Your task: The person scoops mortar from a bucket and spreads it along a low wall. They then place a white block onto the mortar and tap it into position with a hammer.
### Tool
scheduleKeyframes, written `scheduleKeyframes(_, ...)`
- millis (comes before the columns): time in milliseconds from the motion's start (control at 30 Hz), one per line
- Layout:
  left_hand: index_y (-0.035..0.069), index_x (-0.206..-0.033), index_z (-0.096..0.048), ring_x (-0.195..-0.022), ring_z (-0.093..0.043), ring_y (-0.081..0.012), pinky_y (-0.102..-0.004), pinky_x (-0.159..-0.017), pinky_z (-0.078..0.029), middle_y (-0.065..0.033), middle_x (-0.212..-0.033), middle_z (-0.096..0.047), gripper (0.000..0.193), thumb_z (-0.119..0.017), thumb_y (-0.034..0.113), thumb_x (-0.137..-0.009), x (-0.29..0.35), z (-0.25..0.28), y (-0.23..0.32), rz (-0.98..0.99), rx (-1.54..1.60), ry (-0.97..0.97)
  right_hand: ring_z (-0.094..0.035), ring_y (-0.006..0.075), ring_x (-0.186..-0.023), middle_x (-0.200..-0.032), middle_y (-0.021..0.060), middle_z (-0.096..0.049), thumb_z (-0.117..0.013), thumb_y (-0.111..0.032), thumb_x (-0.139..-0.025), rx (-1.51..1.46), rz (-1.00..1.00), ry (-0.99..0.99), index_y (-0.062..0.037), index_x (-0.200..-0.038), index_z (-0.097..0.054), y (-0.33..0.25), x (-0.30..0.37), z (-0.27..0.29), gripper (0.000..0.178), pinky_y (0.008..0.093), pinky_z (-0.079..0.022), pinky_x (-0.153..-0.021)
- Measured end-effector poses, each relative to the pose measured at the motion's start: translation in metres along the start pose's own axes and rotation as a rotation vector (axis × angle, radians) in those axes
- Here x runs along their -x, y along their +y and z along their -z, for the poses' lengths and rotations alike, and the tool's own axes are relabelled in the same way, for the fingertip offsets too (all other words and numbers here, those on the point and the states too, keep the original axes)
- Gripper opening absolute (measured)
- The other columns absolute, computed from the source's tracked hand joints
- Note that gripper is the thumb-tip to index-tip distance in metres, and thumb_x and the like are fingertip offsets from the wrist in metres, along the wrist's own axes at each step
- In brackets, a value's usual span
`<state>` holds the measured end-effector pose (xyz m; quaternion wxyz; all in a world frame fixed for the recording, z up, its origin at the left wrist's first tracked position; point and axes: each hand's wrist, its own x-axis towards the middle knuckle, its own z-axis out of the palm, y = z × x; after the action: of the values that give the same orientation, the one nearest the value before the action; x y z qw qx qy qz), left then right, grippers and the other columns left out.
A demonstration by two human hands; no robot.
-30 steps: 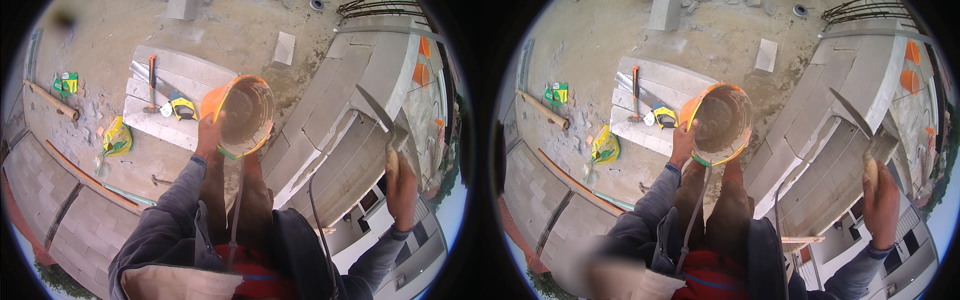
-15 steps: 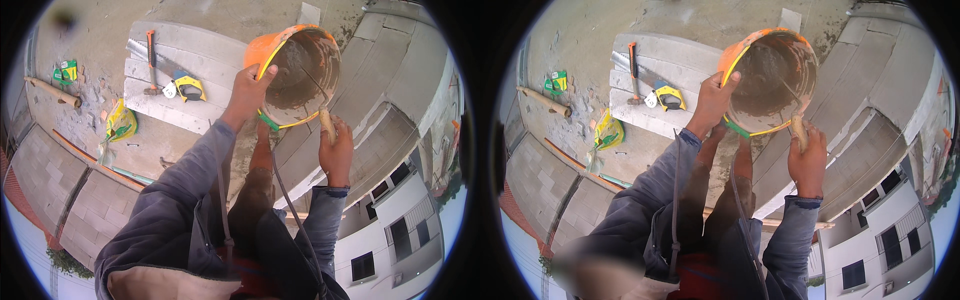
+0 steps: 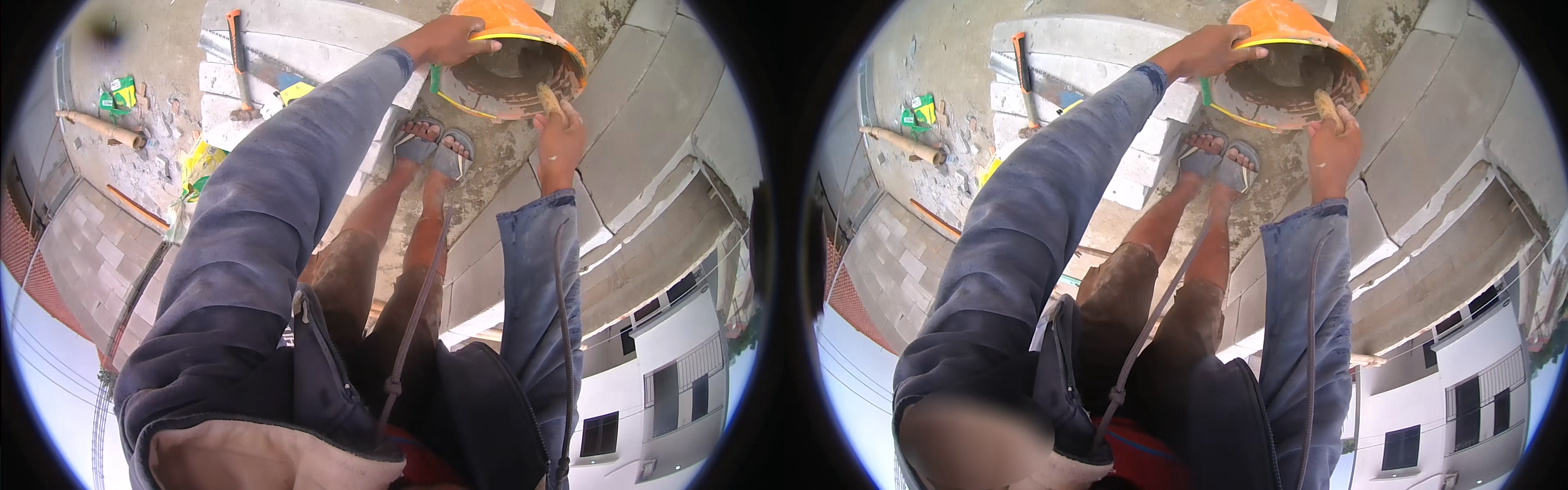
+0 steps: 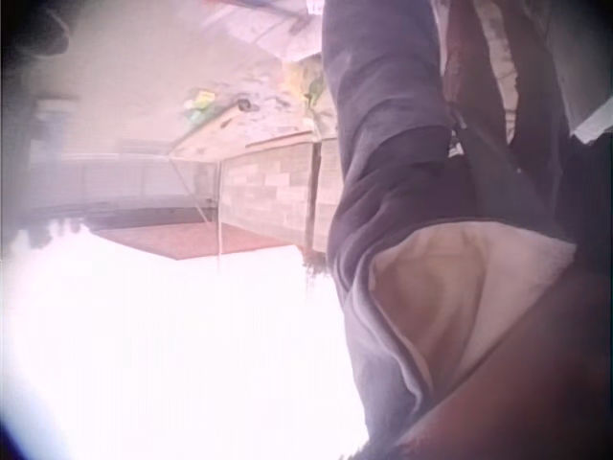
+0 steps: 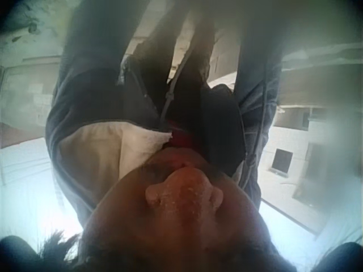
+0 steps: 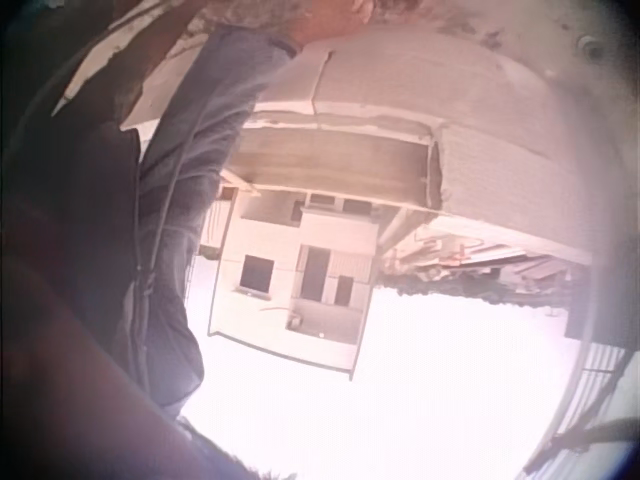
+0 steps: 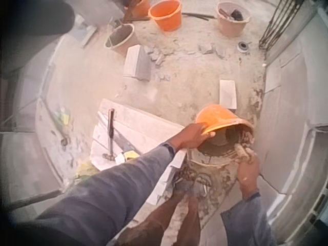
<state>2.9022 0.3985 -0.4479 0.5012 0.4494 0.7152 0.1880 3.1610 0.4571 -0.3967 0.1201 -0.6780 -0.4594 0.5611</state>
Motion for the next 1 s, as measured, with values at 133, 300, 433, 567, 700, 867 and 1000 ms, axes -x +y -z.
scheduleKeyframes(133, -0.001, -0.118, -0.064, -0.095, -0.074, -0.0332, -0.044, -0.083, -0.056, -0.023, -0.101, -0.073, 0.059, -0.06, 0.056, -0.106, 0.016, -0.02, -0.014, 0.186, 0.275, 0.242, -0.072, 0.0278, -0.113, -0.152, 0.022, -0.047, -0.055, -0.006, -0.108, -0.095, 0.012, 0.078, 0.0068, -0.155, -0.042, 0.035, 0.05, 0.0, 0.051, 0.0356, -0.063, -0.095)
scheduleKeyframes(300, -0.003, -0.125, -0.059, -0.102, -0.073, -0.0404, -0.0484, -0.089, -0.055, -0.0279, -0.107, -0.072, 0.055, -0.061, 0.049, -0.108, 0.044, -0.049, 0.006, 0.421, 0.476, 0.43, -0.072, 0.0268, -0.109, -0.144, 0.0195, -0.053, -0.058, -0.01, -0.109, -0.017, 0.065, 0.105, 0.0041, -0.151, -0.046, 0.047, 0.068, 0.01, 0.046, 0.0357, -0.063, -0.093)
scheduleKeyframes(433, 0.0, -0.123, -0.056, -0.104, -0.072, -0.0467, -0.0528, -0.088, -0.055, -0.0306, -0.107, -0.073, 0.045, -0.063, 0.042, -0.107, 0.08, -0.097, -0.014, 0.359, 0.237, 0.62, -0.072, 0.0245, -0.103, -0.13, 0.0156, -0.063, -0.059, -0.013, -0.109, -0.057, -0.053, 0.033, 0.0014, -0.144, -0.051, 0.09, 0.082, 0.014, 0.039, 0.0356, -0.062, -0.089)
scheduleKeyframes(567, 0.0, -0.115, -0.053, -0.094, -0.071, -0.0517, -0.0576, -0.082, -0.054, -0.0303, -0.095, -0.072, 0.039, -0.064, 0.037, -0.106, 0.101, -0.099, -0.025, 0.423, 0.361, 0.524, -0.071, 0.0232, -0.101, -0.12, 0.0125, -0.066, -0.06, -0.016, -0.109, -0.102, -0.321, -0.221, 0.0001, -0.141, -0.054, 0.15, 0.121, -0.003, 0.036, 0.0351, -0.061, -0.084)
scheduleKeyframes(700, -0.001, -0.12, -0.053, -0.094, -0.072, -0.0512, -0.0567, -0.08, -0.054, -0.0312, -0.094, -0.071, 0.044, -0.062, 0.04, -0.107, 0.082, -0.099, -0.011, 0.429, 0.454, 0.567, -0.071, 0.0225, -0.098, -0.12, 0.0118, -0.065, -0.059, -0.019, -0.109, -0.035, -0.48, -0.387, -0.0044, -0.138, -0.056, 0.188, 0.174, -0.033, 0.033, 0.0364, -0.06, -0.084)
scheduleKeyframes(867, -0.001, -0.127, -0.055, -0.099, -0.074, -0.0433, -0.0512, -0.086, -0.055, -0.0244, -0.094, -0.074, 0.055, -0.068, 0.047, -0.103, 0.104, -0.137, -0.044, 0.606, 0.606, 0.562, -0.072, 0.0183, -0.093, -0.122, 0.0119, -0.068, -0.06, -0.018, -0.109, 0.106, -0.405, -0.442, -0.0035, -0.137, -0.057, 0.2, 0.195, -0.084, 0.032, 0.0321, -0.059, -0.076)
scheduleKeyframes(1000, -0.001, -0.112, -0.067, -0.091, -0.075, -0.0344, -0.0454, -0.082, -0.057, -0.0186, -0.095, -0.075, 0.051, -0.072, 0.048, -0.1, 0.219, -0.121, -0.062, 0.505, 0.75, 0.535, -0.07, 0.019, -0.1, -0.125, 0.0117, -0.067, -0.059, -0.029, -0.11, 0.15, -0.401, -0.386, -0.0052, -0.141, -0.057, 0.227, 0.182, -0.113, 0.039, 0.0341, -0.059, -0.081)
